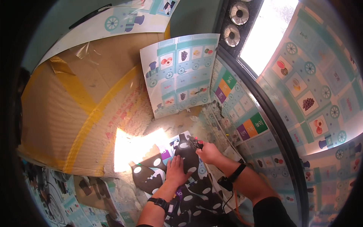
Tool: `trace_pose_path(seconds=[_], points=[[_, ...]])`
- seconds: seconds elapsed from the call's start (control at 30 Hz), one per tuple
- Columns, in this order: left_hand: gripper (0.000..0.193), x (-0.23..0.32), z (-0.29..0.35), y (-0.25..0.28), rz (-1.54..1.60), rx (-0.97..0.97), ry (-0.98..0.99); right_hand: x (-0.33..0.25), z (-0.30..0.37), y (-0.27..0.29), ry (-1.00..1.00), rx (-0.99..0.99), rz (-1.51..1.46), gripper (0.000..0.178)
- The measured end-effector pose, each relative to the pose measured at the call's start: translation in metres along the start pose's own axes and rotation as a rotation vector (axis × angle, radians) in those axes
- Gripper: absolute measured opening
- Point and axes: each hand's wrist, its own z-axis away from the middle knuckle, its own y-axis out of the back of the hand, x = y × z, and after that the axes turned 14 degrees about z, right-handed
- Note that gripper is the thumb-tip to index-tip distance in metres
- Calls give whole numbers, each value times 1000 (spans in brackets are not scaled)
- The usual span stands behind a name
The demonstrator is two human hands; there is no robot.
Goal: Applying adhesive to black shoe upper components using a handheld applicator tool.
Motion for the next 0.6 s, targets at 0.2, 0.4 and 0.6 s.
trace_pose_path(seconds=[0.2, 0.4, 0.6], points=[[96, 1, 0, -2, -17, 1, -15, -2, -6, 2, -4, -5, 7, 31], [88, -3, 7, 4, 10, 63, -20, 5, 5, -4, -7, -16, -20, 39], [60, -13, 96, 15, 315, 251, -335, -6, 89, -13, 106, -122, -279, 30]])
